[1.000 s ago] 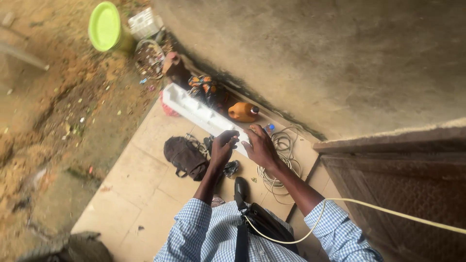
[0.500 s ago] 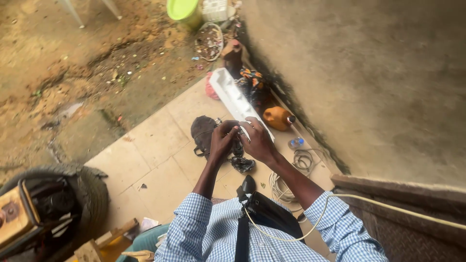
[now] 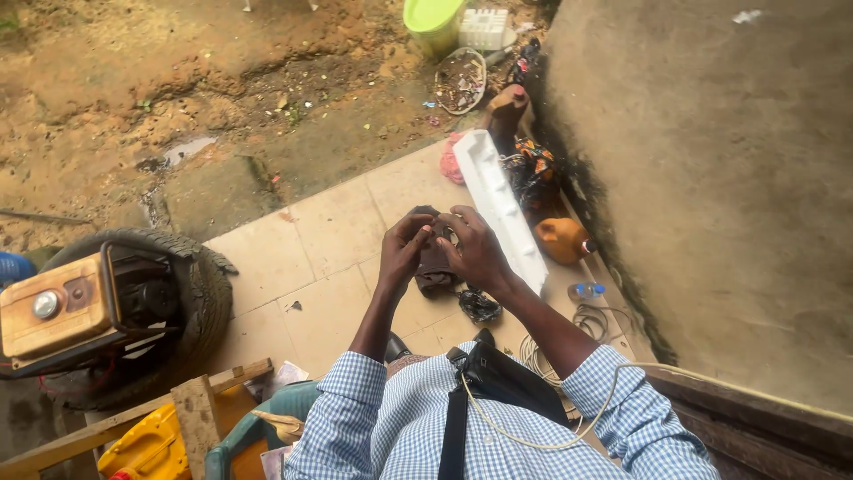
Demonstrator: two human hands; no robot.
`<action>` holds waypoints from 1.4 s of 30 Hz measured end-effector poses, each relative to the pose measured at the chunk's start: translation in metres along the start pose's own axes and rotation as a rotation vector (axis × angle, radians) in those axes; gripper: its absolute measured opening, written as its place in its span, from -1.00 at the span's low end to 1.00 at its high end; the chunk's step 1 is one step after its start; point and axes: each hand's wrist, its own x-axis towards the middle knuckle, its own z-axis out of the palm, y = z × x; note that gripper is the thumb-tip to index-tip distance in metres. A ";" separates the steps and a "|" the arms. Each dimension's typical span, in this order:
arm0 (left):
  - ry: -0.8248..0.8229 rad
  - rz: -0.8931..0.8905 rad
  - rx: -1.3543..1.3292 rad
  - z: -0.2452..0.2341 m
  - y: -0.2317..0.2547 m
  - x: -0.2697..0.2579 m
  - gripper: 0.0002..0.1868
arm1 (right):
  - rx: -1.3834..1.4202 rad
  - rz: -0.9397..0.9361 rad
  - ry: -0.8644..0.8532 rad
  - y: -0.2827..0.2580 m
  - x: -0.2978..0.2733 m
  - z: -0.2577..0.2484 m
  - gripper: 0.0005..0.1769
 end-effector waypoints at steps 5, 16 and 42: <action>0.044 0.003 -0.044 -0.041 0.006 -0.004 -0.69 | -0.032 -0.019 -0.049 -0.028 0.022 0.027 -0.53; 0.181 0.071 -0.023 -0.141 0.021 -0.013 -0.67 | -0.035 -0.141 -0.129 -0.082 0.072 0.104 -0.53; 0.873 0.135 -0.147 -0.254 0.059 -0.023 -0.72 | 0.205 -0.568 -0.580 -0.145 0.216 0.228 -0.54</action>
